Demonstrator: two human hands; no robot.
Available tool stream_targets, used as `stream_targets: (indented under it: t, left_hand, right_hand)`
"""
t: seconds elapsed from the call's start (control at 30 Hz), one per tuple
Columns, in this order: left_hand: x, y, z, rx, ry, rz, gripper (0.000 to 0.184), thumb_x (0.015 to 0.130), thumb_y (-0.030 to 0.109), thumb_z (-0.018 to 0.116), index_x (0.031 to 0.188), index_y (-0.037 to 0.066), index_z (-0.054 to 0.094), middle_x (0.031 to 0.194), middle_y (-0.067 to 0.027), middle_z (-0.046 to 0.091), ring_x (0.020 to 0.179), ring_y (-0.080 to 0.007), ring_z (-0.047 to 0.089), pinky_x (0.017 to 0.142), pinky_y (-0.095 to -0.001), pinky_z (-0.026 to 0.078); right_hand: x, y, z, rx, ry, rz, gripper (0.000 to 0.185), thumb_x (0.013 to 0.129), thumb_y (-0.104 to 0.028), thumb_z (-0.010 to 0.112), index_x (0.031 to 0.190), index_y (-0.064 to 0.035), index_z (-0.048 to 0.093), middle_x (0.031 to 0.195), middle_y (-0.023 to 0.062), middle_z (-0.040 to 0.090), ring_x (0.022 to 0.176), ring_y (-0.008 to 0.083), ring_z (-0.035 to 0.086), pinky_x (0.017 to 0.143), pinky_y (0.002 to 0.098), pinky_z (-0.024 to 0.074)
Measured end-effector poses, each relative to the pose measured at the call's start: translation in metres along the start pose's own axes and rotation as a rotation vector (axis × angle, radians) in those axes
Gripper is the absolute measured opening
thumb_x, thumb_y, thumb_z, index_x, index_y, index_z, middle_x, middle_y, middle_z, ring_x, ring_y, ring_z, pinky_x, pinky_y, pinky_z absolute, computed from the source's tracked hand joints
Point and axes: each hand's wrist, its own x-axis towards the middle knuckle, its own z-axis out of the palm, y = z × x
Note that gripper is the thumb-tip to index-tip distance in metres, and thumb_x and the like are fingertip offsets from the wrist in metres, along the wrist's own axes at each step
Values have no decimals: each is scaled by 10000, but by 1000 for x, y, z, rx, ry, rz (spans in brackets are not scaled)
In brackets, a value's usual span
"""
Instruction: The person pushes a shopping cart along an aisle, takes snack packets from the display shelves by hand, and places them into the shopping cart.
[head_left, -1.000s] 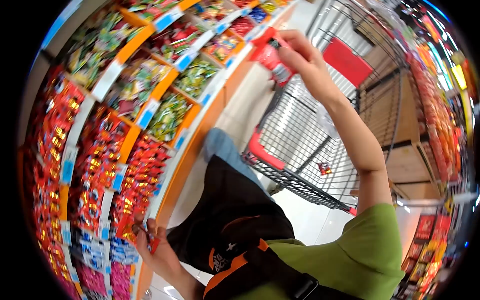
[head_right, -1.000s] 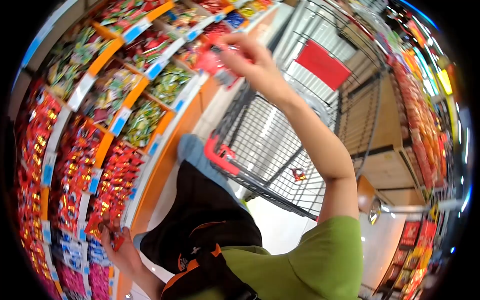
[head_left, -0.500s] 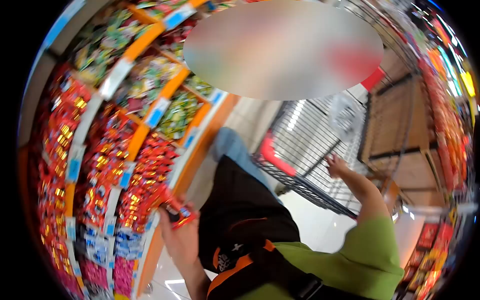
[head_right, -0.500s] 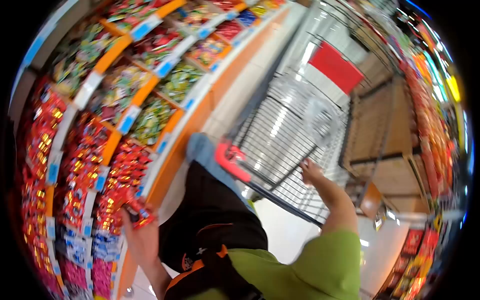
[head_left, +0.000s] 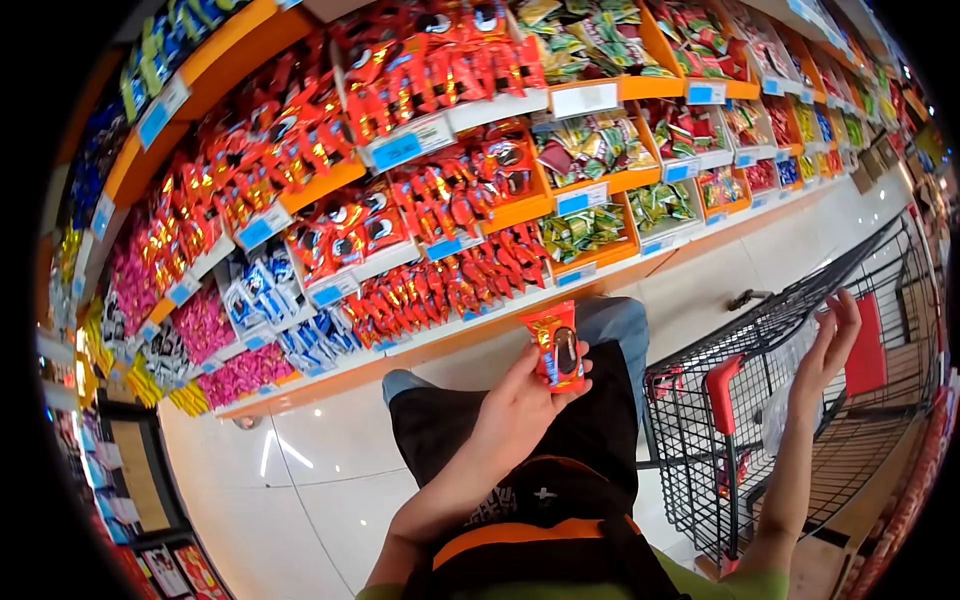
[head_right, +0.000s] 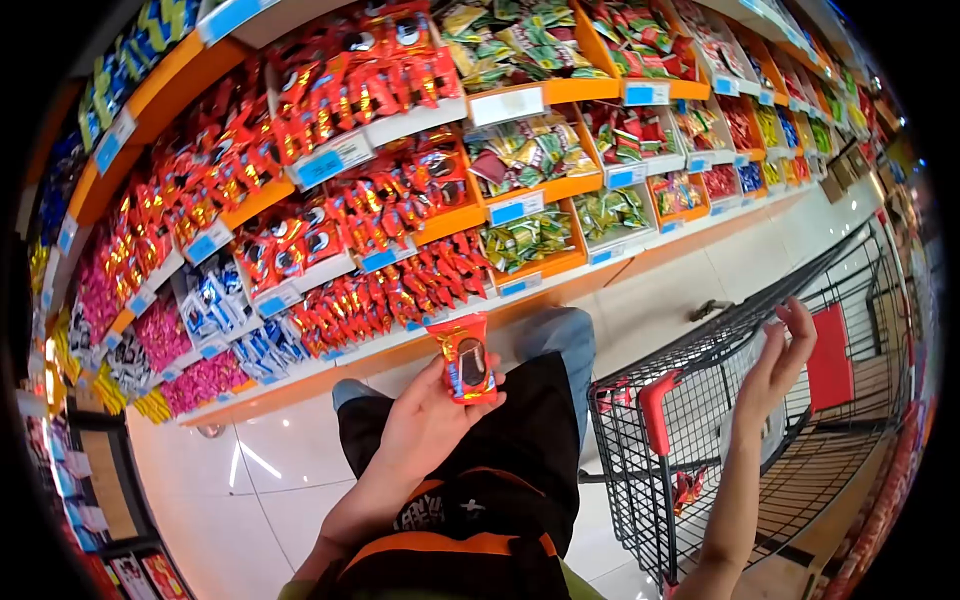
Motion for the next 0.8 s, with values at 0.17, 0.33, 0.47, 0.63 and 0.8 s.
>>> stream_targets:
  t: [0.17,0.33,0.47,0.63,0.8]
  left_hand:
    - [-10,4,-2,50,53,166,401,992,216,486,1377,136,410,1284,-87,533,1191,-235,522,1027,-427,400]
    - [-22,15,-10,164,193,341,412,976,190,546,1361,175,399,1250,-16,541,1176,-164,532,1009,-389,414]
    - [-26,26,-22,234,168,394,329,986,251,537,1276,108,481,1166,-49,623,1078,-163,605,879,-355,506]
    - [-21,28,-20,318,214,442,357,974,308,553,1222,54,511,1092,-82,652,887,-172,668,746,-300,540]
    - [-15,26,-11,356,210,483,327,968,281,571,1195,53,511,1048,-72,655,906,-158,654,721,-290,538]
  right_hand:
    - [-18,-120,87,316,-1023,-126,432,841,-179,681,1219,-33,531,1195,150,580,1036,238,599,809,349,500]
    - [-49,-165,153,388,-1401,-131,456,825,-256,736,1179,-39,547,963,139,674,805,262,685,703,362,538]
    - [-61,-157,179,624,-1475,86,326,864,-219,705,1105,-35,585,760,82,662,670,170,654,627,301,508]
    - [-52,-150,173,686,-1474,176,231,902,-176,669,1077,-39,605,709,47,630,617,89,584,560,252,451]
    - [-39,-149,169,664,-1495,262,220,906,-157,664,1068,-23,599,709,45,624,623,84,591,568,245,460]
